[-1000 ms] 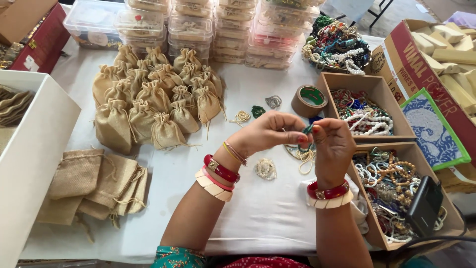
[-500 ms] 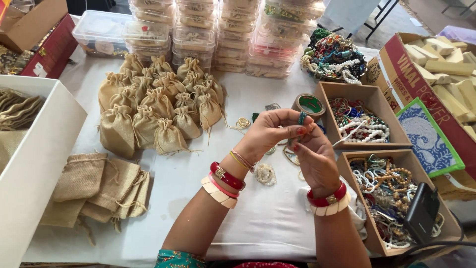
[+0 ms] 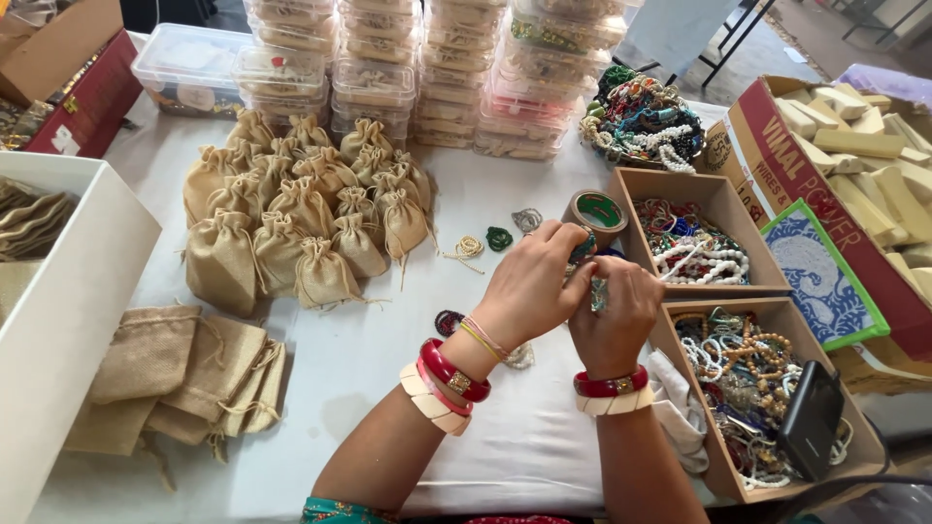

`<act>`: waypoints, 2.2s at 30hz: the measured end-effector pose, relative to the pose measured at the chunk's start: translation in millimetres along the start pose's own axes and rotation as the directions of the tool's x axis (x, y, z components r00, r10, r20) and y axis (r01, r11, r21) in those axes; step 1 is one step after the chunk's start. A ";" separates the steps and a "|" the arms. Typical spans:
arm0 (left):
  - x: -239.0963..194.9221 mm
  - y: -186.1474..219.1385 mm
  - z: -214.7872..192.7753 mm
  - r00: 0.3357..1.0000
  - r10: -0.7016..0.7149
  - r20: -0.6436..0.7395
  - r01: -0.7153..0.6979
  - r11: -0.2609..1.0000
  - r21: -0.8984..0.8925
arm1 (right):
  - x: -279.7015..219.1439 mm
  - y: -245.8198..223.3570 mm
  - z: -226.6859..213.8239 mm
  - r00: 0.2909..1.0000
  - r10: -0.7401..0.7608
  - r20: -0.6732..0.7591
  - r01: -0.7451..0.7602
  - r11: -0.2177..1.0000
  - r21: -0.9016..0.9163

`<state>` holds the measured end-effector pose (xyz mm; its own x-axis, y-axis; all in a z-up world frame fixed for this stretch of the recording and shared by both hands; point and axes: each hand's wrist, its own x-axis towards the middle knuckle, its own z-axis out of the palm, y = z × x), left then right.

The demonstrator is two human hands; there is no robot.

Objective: The person organizes various beaded bracelets and necklaces on a white table. They pick up different strands, coil them into small bundles, and place them on the table surface. The person also handles small beige drawstring pouches and stacks of plastic containers filled with jewelry.

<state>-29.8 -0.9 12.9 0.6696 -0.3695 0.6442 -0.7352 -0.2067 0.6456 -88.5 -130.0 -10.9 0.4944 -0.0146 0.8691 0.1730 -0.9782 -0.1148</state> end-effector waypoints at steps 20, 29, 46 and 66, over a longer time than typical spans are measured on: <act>7.8 -44.5 -8.0 0.947 -0.126 0.295 0.229 0.910 -0.346 | -15.9 4.9 21.2 0.896 0.203 0.396 -0.443 0.335 0.831; 11.8 -88.1 -3.5 0.748 -0.297 0.594 0.659 0.442 -0.608 | -21.5 8.5 34.8 0.809 0.183 0.558 -0.580 0.102 0.808; 3.8 -119.5 17.2 0.692 -0.515 0.505 0.721 0.522 -0.455 | -36.0 50.2 78.4 0.646 0.053 0.762 -0.751 -0.134 0.646; -0.2 -151.8 16.1 0.666 -0.426 0.613 0.741 0.477 -0.473 | -37.9 52.6 80.8 0.675 0.140 0.725 -0.735 0.039 0.677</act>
<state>80.1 15.9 -91.8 0.6944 -0.7129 -0.0975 0.1955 0.0565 0.9791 -29.3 -164.2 -88.8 0.9752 0.0038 0.2215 0.2197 0.1132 -0.9690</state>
